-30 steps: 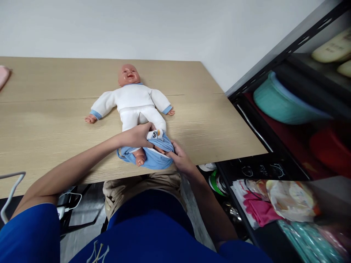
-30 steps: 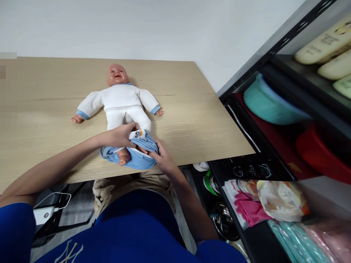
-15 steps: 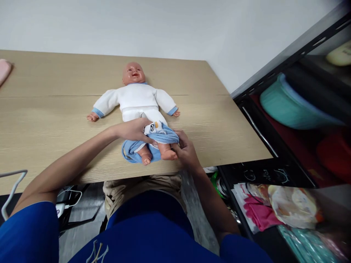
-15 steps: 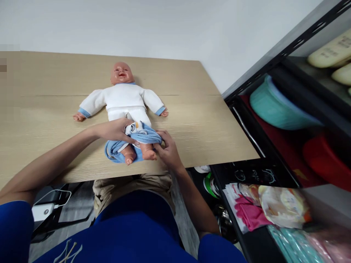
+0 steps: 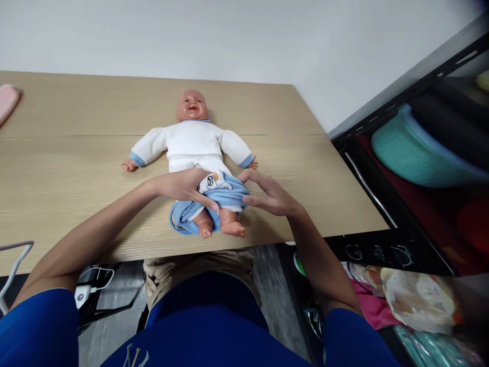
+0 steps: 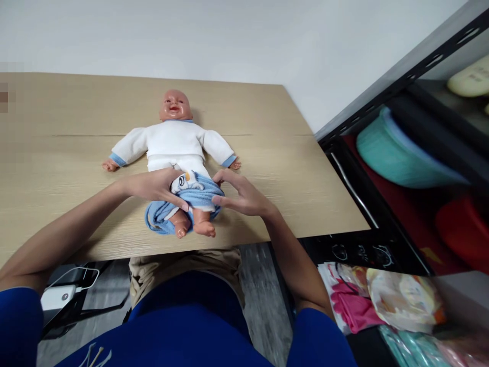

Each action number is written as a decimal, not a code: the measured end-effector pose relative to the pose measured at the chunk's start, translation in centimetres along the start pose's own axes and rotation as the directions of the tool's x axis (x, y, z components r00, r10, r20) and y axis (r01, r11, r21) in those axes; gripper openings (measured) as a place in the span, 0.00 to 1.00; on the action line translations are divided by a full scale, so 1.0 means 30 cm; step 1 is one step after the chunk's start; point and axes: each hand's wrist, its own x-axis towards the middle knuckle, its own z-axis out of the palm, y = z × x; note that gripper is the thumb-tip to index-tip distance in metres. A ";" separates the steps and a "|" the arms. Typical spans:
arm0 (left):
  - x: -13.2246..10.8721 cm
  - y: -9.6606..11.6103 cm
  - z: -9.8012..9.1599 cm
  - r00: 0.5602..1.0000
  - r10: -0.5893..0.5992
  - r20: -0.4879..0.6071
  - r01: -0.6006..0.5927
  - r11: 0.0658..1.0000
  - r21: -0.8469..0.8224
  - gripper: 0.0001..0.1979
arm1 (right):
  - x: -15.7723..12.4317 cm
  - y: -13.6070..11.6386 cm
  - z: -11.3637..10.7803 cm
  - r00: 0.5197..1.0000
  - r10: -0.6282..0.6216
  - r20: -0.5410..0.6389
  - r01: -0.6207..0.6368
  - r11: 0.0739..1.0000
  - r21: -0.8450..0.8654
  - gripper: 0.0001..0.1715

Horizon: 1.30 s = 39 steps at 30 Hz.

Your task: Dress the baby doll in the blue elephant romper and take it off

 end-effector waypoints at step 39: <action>-0.176 -0.300 0.104 0.567 -0.038 -0.823 0.029 0.999 -0.026 0.13 | 0.255 0.240 0.214 0.927 -0.011 -0.376 0.017 1.000 0.012 0.18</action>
